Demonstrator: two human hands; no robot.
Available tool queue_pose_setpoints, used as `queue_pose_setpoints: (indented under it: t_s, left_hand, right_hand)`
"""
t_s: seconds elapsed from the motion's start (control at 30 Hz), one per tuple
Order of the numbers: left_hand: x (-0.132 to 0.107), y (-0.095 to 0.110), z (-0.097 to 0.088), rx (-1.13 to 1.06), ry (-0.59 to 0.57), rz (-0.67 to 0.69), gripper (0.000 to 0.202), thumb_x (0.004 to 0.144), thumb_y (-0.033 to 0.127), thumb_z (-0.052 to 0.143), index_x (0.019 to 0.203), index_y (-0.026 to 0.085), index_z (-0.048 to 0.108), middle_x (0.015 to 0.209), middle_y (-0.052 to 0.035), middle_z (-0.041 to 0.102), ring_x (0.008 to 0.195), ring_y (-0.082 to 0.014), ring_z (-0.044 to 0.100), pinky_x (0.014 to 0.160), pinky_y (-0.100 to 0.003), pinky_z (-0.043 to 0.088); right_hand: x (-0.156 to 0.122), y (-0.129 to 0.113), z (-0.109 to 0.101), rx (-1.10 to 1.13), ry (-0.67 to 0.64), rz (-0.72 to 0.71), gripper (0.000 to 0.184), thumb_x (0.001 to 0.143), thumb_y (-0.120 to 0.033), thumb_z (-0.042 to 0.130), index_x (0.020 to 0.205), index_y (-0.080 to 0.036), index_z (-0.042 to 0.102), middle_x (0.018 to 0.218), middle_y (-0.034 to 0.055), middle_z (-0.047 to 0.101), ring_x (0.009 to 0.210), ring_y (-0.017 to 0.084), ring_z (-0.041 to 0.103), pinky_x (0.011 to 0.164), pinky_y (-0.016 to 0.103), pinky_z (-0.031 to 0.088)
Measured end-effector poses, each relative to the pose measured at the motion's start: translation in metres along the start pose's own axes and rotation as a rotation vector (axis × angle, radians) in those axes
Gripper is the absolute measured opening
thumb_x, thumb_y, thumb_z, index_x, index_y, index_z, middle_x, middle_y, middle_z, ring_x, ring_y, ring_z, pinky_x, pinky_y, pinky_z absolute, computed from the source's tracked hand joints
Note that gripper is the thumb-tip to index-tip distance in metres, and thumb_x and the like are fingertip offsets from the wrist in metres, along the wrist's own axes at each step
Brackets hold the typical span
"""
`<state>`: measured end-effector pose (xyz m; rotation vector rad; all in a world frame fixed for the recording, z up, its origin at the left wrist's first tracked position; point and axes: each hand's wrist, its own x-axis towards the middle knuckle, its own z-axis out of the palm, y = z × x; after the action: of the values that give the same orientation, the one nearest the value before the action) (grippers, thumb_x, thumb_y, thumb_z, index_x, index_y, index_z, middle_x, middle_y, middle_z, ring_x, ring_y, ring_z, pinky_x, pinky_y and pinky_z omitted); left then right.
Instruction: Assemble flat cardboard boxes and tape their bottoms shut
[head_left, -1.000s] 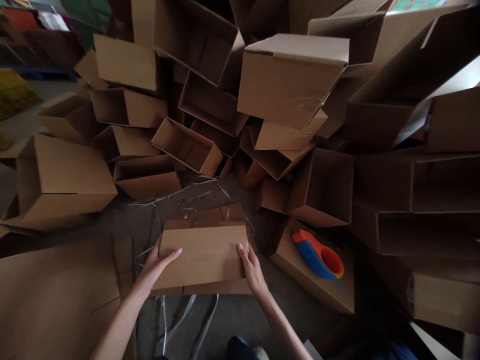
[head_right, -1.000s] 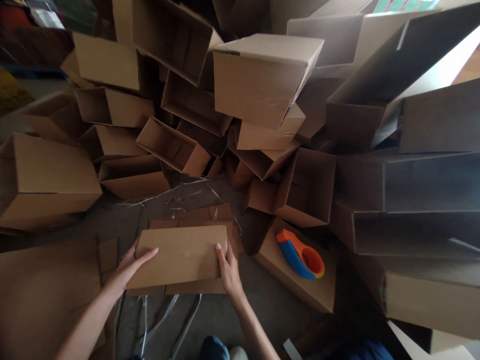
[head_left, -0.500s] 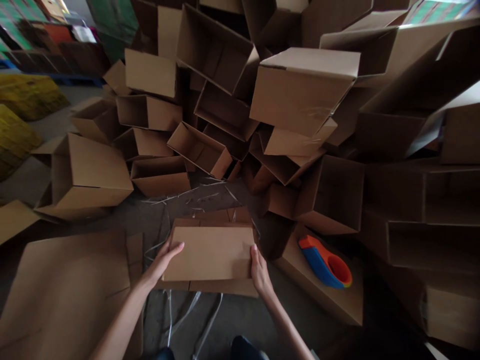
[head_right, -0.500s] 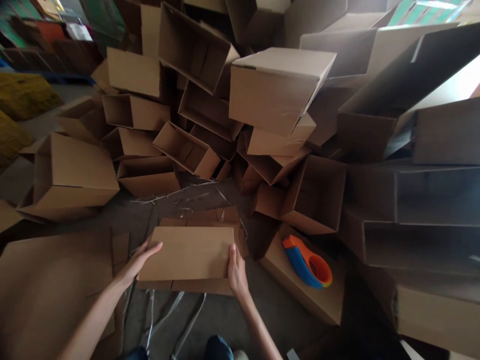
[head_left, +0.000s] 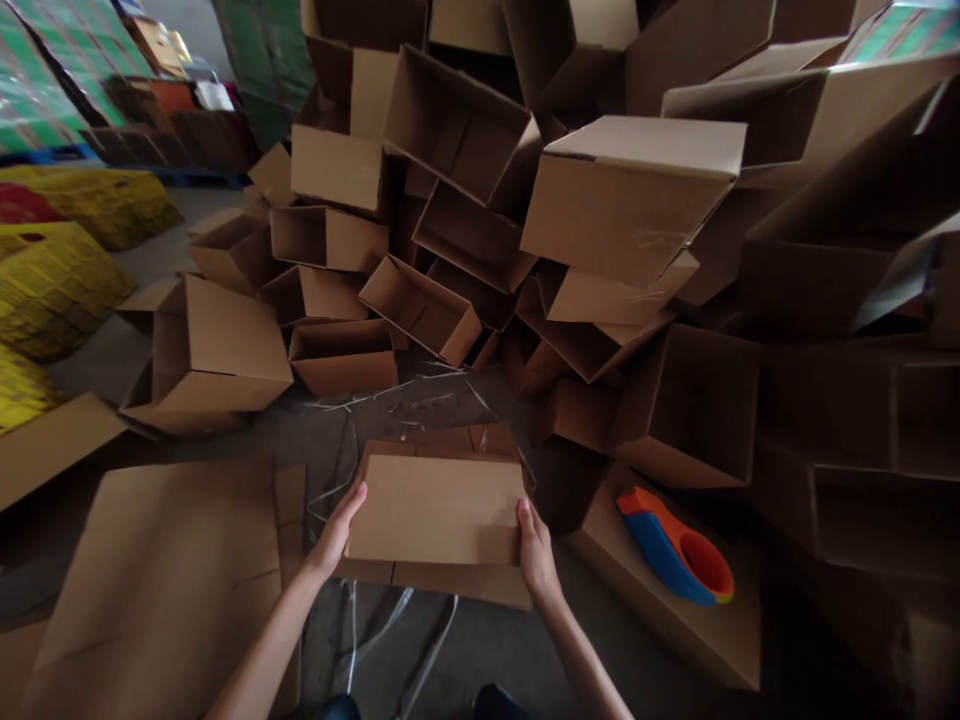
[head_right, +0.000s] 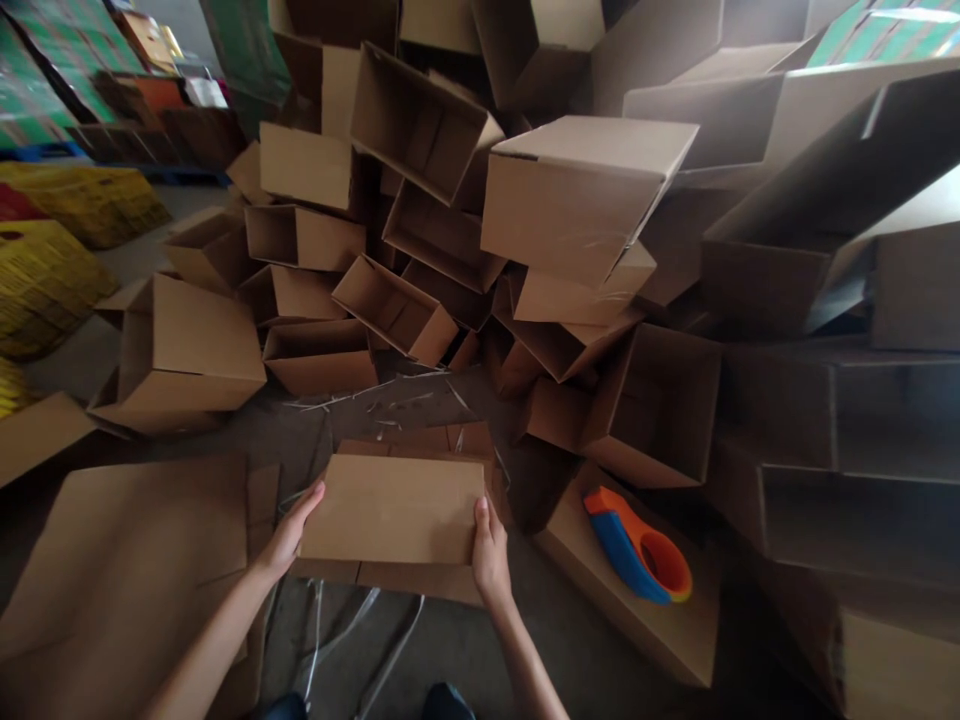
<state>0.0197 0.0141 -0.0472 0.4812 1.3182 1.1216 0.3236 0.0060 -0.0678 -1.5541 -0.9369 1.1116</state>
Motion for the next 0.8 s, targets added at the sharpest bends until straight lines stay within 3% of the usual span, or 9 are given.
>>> queue_pose_setpoints:
  t_s: [0.1,0.23,0.43,0.7,0.8]
  left_hand:
    - [0.000,-0.003,0.000,-0.035,-0.003,-0.008,0.045,0.082,0.045,0.066,0.117,0.017,0.070,0.129,-0.0088,0.067,0.134,-0.0266,0.050,0.114,-0.041,0.036]
    - [-0.001,-0.001,0.000,-0.079,-0.019,-0.021,0.045,0.077,0.042,0.071,0.115,0.019,0.071,0.125,-0.0073,0.070,0.129,-0.0281,0.055,0.106,-0.041,0.045]
    - [-0.003,0.007,0.005,-0.052,0.051,0.004,0.039,0.073,0.038,0.071,0.106,0.017,0.074,0.115,-0.0090,0.074,0.120,-0.0302,0.062,0.098,-0.040,0.051]
    - [-0.005,0.000,0.006,-0.035,0.018,0.006,0.041,0.083,0.046,0.064,0.109,0.015,0.072,0.115,-0.0115,0.074,0.119,-0.0285,0.063,0.105,-0.043,0.046]
    - [-0.002,-0.002,0.004,0.003,0.059,0.038,0.040,0.081,0.048,0.065,0.103,0.015,0.073,0.117,-0.0134,0.073,0.124,-0.0277,0.059,0.109,-0.041,0.042]
  right_hand:
    - [-0.002,0.000,0.000,-0.014,0.004,0.004,0.080,0.081,-0.077,0.045,0.126,-0.014,0.067,0.132,0.0120,0.063,0.133,0.030,0.048,0.115,0.040,0.030]
    - [-0.003,0.001,-0.001,-0.019,0.000,-0.008,0.079,0.080,-0.077,0.045,0.125,-0.015,0.067,0.133,0.0118,0.063,0.133,0.030,0.048,0.115,0.041,0.031]
    - [0.001,0.003,-0.001,0.000,-0.007,-0.011,0.083,0.078,-0.079,0.047,0.126,-0.014,0.067,0.133,0.0131,0.062,0.132,0.033,0.049,0.115,0.044,0.030]
    - [-0.004,-0.002,0.000,-0.008,-0.013,-0.015,0.093,0.075,-0.083,0.045,0.131,-0.010,0.062,0.140,0.0146,0.056,0.138,0.032,0.042,0.118,0.042,0.024]
    - [-0.006,-0.002,0.000,-0.028,-0.002,0.001,0.096,0.073,-0.085,0.044,0.131,-0.010,0.062,0.141,0.0141,0.054,0.139,0.032,0.040,0.118,0.041,0.024]
